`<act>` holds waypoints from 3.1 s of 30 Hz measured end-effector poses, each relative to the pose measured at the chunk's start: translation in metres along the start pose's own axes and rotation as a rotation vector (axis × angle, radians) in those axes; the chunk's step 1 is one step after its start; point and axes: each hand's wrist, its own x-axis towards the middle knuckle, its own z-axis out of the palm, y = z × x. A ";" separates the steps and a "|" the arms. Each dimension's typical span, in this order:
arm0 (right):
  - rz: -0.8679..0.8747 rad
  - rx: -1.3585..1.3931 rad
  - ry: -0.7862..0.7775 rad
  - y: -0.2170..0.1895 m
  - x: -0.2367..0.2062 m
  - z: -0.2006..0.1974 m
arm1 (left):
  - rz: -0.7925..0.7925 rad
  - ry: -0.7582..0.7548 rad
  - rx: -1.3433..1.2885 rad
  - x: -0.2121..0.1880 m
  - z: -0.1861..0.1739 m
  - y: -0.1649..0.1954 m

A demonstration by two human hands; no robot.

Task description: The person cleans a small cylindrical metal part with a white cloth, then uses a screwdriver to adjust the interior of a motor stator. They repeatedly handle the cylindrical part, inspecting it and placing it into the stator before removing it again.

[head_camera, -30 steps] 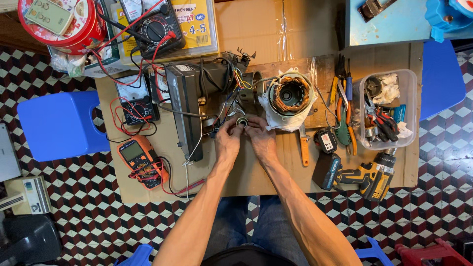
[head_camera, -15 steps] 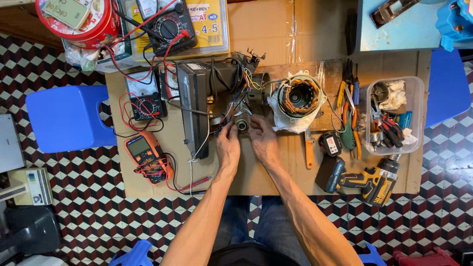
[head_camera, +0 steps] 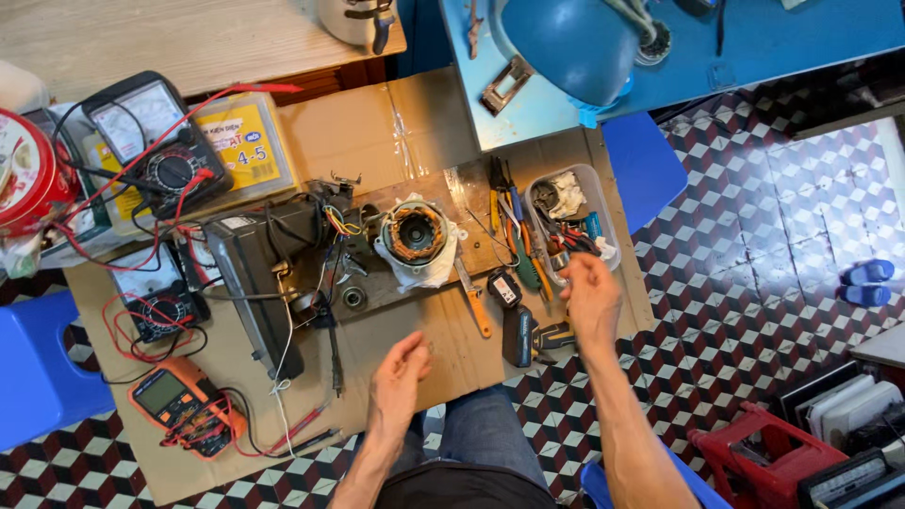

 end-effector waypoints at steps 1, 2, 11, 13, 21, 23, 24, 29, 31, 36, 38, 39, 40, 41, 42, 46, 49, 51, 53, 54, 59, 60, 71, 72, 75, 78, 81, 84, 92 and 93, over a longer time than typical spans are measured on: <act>-0.048 -0.036 0.027 -0.003 0.023 -0.008 | -0.003 -0.084 -0.045 -0.001 0.012 0.002; -0.096 -0.073 0.052 -0.007 0.044 -0.011 | 0.030 -0.117 -0.049 -0.001 0.024 0.005; -0.507 -0.705 -0.174 -0.025 0.132 0.005 | 0.095 -0.223 0.003 0.010 0.078 0.048; -0.436 -0.661 -0.181 -0.023 0.134 0.004 | 0.115 -0.227 -0.007 0.009 0.083 0.054; 0.217 0.603 -0.321 -0.015 0.111 -0.051 | 0.236 -0.216 0.070 0.011 0.135 0.101; 0.284 0.773 -0.376 -0.017 0.087 -0.061 | 0.289 -0.204 0.092 0.012 0.148 0.116; 0.291 0.808 -0.398 -0.020 0.078 -0.062 | 0.318 -0.208 0.057 0.015 0.155 0.123; 0.363 0.971 -0.440 -0.026 0.036 -0.053 | 0.277 -0.278 -0.059 0.025 0.169 0.137; 0.390 1.042 -0.455 -0.022 0.025 -0.049 | 0.093 -0.402 -0.232 0.031 0.166 0.134; 0.374 0.955 -0.365 -0.024 0.009 -0.046 | 0.063 -0.354 -0.296 0.026 0.139 0.120; 0.181 0.794 -0.317 -0.039 0.004 -0.042 | 0.145 -0.344 -0.238 0.026 0.127 0.123; 0.016 0.684 -0.281 -0.047 -0.002 -0.043 | 0.182 -0.344 -0.179 0.026 0.120 0.125; -0.151 0.575 -0.239 -0.056 -0.009 -0.046 | 0.220 -0.349 -0.117 0.025 0.115 0.128; -0.254 0.449 -0.320 -0.067 -0.011 -0.051 | 0.238 -0.391 -0.068 0.025 0.109 0.132; -0.350 0.320 -0.396 -0.076 -0.009 -0.056 | 0.249 -0.437 -0.016 0.024 0.103 0.136; -0.196 0.117 -0.878 -0.096 0.010 -0.048 | 0.409 -0.570 0.010 0.019 0.095 0.146; 0.032 0.034 -0.818 -0.094 0.018 -0.044 | 0.406 -0.500 -0.094 0.028 0.093 0.152; 0.032 0.162 -0.756 -0.089 0.016 -0.045 | 0.318 -0.434 -0.122 0.032 0.092 0.151; 0.017 0.188 -0.653 -0.085 0.011 -0.049 | 0.275 -0.396 -0.163 0.032 0.098 0.149; 0.000 0.154 -0.585 -0.084 0.007 -0.050 | 0.278 -0.386 -0.187 0.031 0.103 0.148; -0.158 0.020 -0.381 -0.086 -0.004 -0.041 | 0.481 -0.290 -0.072 0.019 0.109 0.155; -0.158 -0.076 -0.324 -0.085 -0.005 -0.041 | 0.653 -0.224 0.117 0.014 0.105 0.157; 0.036 1.001 -0.415 -0.052 0.010 -0.015 | 1.262 -0.048 0.581 -0.019 0.097 0.162; 0.077 1.030 -0.424 -0.049 0.010 -0.014 | 1.262 -0.046 0.589 -0.019 0.097 0.161; 0.158 1.151 -0.472 -0.044 0.011 -0.012 | 1.232 -0.060 0.527 -0.021 0.095 0.159; 0.169 1.170 -0.476 -0.040 0.011 -0.011 | 1.173 -0.059 0.487 -0.023 0.090 0.160; 0.170 1.177 -0.485 -0.037 0.012 -0.010 | 1.165 -0.067 0.543 -0.016 0.088 0.165; 0.251 1.157 -0.430 -0.035 0.012 -0.011 | 1.170 -0.100 0.580 -0.009 0.089 0.168; 0.349 1.154 -0.392 -0.034 0.008 -0.017 | 1.071 -0.197 0.514 -0.006 0.099 0.163; 0.326 1.165 -0.389 -0.035 0.005 -0.016 | 1.060 -0.175 0.519 -0.007 0.101 0.161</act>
